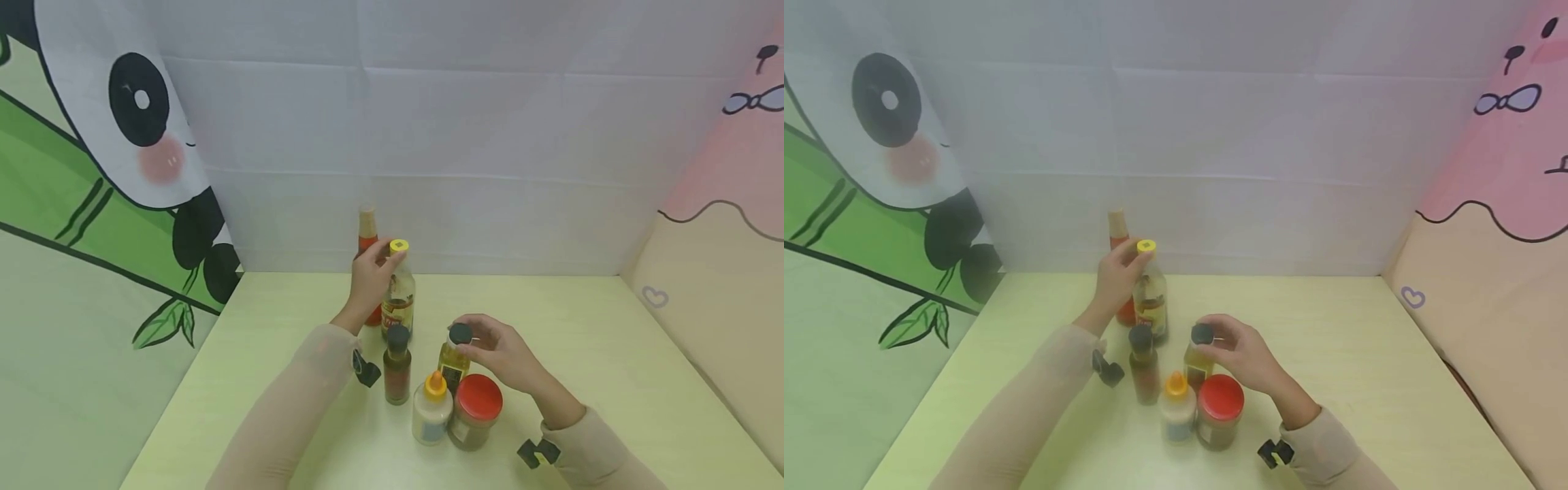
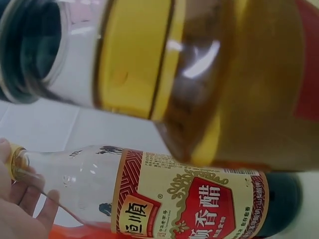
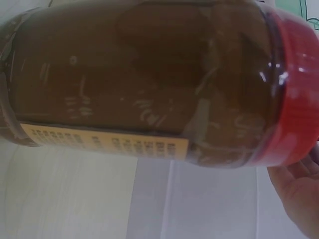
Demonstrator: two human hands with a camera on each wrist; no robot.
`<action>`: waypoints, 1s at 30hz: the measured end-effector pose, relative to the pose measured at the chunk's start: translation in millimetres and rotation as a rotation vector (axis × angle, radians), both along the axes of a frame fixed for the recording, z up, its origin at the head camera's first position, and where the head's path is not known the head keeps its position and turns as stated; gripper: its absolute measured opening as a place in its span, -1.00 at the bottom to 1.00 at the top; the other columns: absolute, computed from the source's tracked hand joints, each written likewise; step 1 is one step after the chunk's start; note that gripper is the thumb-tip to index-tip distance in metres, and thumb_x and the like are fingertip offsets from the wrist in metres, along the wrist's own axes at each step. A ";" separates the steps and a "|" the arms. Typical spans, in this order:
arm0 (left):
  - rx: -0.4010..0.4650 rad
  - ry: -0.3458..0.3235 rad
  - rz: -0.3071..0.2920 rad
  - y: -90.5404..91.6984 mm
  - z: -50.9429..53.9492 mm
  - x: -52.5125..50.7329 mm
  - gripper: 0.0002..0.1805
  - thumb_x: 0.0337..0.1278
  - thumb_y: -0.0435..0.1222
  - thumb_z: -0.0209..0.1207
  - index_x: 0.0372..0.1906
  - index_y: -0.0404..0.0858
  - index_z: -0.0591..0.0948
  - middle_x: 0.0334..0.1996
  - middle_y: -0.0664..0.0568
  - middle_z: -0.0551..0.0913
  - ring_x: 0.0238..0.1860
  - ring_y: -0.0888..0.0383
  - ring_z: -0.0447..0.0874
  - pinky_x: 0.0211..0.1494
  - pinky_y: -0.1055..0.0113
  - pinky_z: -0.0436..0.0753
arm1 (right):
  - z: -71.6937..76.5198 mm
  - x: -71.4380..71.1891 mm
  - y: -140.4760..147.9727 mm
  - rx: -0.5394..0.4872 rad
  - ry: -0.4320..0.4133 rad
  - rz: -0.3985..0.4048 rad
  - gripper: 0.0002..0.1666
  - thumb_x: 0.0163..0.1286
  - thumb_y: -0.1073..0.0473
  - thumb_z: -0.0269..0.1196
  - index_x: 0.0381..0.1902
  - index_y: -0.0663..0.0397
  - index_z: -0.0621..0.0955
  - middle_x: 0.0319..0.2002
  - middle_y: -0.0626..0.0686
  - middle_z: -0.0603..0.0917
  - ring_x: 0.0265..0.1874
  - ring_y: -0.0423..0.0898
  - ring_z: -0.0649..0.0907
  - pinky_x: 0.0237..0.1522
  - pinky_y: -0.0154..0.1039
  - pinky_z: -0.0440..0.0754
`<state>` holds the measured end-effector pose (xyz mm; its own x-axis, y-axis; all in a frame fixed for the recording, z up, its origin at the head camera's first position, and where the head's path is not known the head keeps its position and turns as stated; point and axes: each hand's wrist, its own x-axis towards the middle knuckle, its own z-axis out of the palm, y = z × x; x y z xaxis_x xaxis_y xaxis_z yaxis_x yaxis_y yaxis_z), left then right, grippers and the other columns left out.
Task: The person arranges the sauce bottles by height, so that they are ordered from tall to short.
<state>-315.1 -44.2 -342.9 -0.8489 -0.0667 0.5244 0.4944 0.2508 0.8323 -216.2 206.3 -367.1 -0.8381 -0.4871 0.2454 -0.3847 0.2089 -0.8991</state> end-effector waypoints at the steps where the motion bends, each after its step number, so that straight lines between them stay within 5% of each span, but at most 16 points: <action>1: -0.001 -0.003 0.000 0.5 -0.2 -1.0 -0.60 0.26 -0.27 0.27 0.11 -0.40 0.59 -0.11 -0.16 0.68 -0.13 -0.02 0.66 -0.17 0.22 0.64 | -0.4 -0.2 0.1 0.000 -0.002 0.001 -0.55 0.34 0.33 0.28 0.15 0.32 0.47 0.02 0.22 0.60 0.02 0.14 0.62 0.05 -0.17 0.59; 11: -0.009 0.001 0.054 3.3 -5.2 -14.6 -0.61 0.24 -0.24 0.29 0.09 -0.36 0.61 -0.09 -0.13 0.70 -0.20 0.01 0.63 -0.23 0.35 0.58 | -3.8 -2.0 1.9 -0.007 -0.007 -0.004 -0.55 0.35 0.32 0.28 0.16 0.33 0.47 0.03 0.24 0.59 0.03 0.17 0.61 0.04 -0.17 0.60; 20: -0.060 -0.006 0.099 6.8 -5.6 -18.3 -0.59 0.24 -0.12 0.28 0.10 -0.24 0.62 -0.11 -0.05 0.71 -0.24 0.05 0.69 -0.23 0.23 0.63 | -4.4 -3.3 2.4 -0.028 -0.024 0.004 -0.55 0.33 0.35 0.29 0.15 0.34 0.47 0.04 0.26 0.58 0.03 0.18 0.61 0.01 -0.19 0.61; 30: -0.043 -0.020 0.054 8.9 -3.1 -21.7 -0.58 0.28 -0.15 0.25 0.15 -0.27 0.59 -0.06 -0.11 0.68 -0.12 -0.03 0.71 -0.14 0.18 0.68 | -4.2 -3.3 1.1 -0.029 -0.020 0.011 -0.54 0.33 0.35 0.29 0.15 0.34 0.47 0.03 0.25 0.58 0.02 0.16 0.62 0.00 -0.20 0.61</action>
<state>-336.8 -35.2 -345.9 -0.8550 -0.0905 0.5107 0.4624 0.3130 0.8296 -219.5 207.4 -371.2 -0.8375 -0.4894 0.2433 -0.3690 0.1780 -0.9122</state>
